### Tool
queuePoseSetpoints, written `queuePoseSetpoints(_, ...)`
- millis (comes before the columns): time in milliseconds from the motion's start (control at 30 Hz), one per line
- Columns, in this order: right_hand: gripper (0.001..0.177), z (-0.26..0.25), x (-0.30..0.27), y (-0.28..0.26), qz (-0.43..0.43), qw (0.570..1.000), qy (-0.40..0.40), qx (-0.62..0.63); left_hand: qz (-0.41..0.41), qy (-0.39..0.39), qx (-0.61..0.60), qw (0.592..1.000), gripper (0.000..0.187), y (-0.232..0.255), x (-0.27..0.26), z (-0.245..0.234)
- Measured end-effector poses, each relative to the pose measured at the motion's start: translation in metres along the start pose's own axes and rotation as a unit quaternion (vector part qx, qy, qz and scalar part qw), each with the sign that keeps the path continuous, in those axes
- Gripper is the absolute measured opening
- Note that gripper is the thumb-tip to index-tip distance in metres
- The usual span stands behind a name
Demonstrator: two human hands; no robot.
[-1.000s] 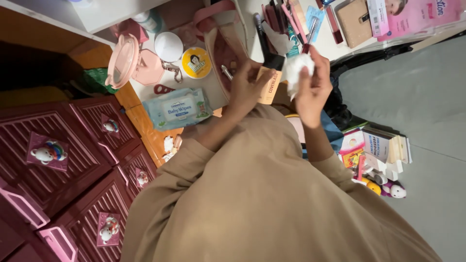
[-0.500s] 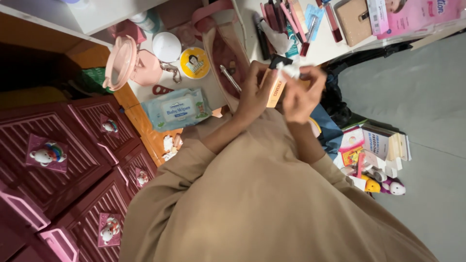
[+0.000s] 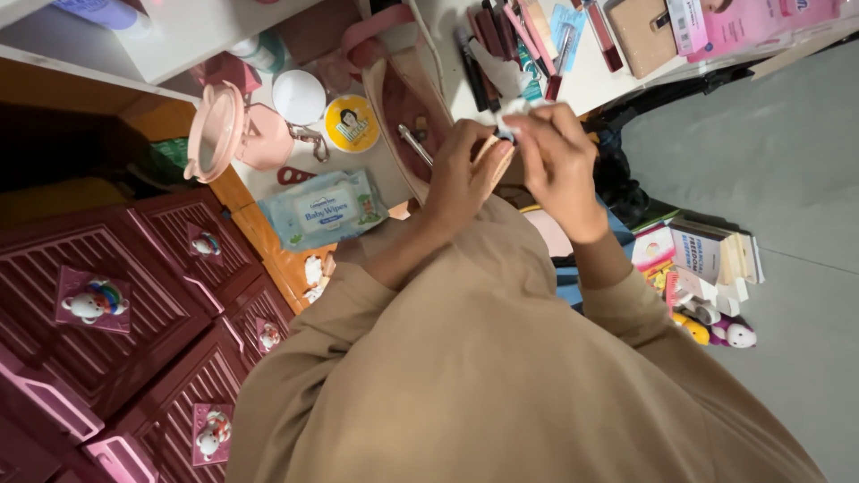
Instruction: Organize and clean various makeup items and tools on a vanity desk.
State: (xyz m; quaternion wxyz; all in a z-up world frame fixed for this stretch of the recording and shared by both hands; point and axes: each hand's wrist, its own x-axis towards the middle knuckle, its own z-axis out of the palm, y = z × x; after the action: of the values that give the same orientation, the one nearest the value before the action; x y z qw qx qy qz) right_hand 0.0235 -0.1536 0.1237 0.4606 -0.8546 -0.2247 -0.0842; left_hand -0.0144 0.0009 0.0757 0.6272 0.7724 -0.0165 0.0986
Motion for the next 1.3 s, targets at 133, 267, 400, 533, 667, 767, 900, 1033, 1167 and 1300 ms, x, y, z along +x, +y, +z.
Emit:
queuePoseSetpoints(133,0.013,0.007,0.014,0.04,0.051,0.998,0.014,0.043,-0.027,-0.015,-0.032,0.999,0.019,-0.012,-0.005,0.004)
queuePoseSetpoints(267,0.01,0.014,0.008,0.068,0.232,0.924,0.08,0.293,-0.145,0.022,-0.107,0.983,0.025,-0.03,-0.009,0.006)
queuePoseSetpoints(400,0.018,0.049,-0.042,0.095,0.216,0.927,-0.016,0.305,-0.151,0.128,-0.092,0.976,0.025,-0.071,-0.018,0.002)
queuePoseSetpoints(533,0.027,0.076,-0.031,0.046,0.207,0.925,-0.141,0.285,-0.179,0.158,-0.184,0.954,0.025,-0.094,-0.03,-0.014)
queuePoseSetpoints(667,0.033,0.084,0.003,-0.002,0.308,0.92,-0.147,0.193,-0.171,0.133,-0.084,0.973,0.029,-0.052,-0.018,-0.043)
queuePoseSetpoints(767,0.037,0.107,-0.006,0.012,0.266,0.955,-0.133,0.015,0.009,0.177,0.223,0.958,0.043,-0.041,-0.021,-0.061)
queuePoseSetpoints(900,0.039,0.148,-0.006,0.03,0.212,0.953,-0.154,-0.152,-0.064,0.129,0.27,0.952,0.066,-0.069,-0.037,-0.079)
queuePoseSetpoints(1033,0.028,0.196,-0.028,0.087,0.206,0.924,-0.174,-0.269,-0.272,0.055,0.136,0.951,0.054,-0.09,-0.049,-0.083)
queuePoseSetpoints(1167,0.015,0.216,-0.04,0.12,0.162,0.917,-0.226,-0.288,-0.207,0.074,0.143,0.965,0.05,-0.093,-0.054,-0.078)
queuePoseSetpoints(1300,0.014,0.244,-0.066,0.153,0.143,0.884,-0.283,-0.345,-0.242,0.075,0.133,0.958,0.045,-0.078,-0.046,-0.08)
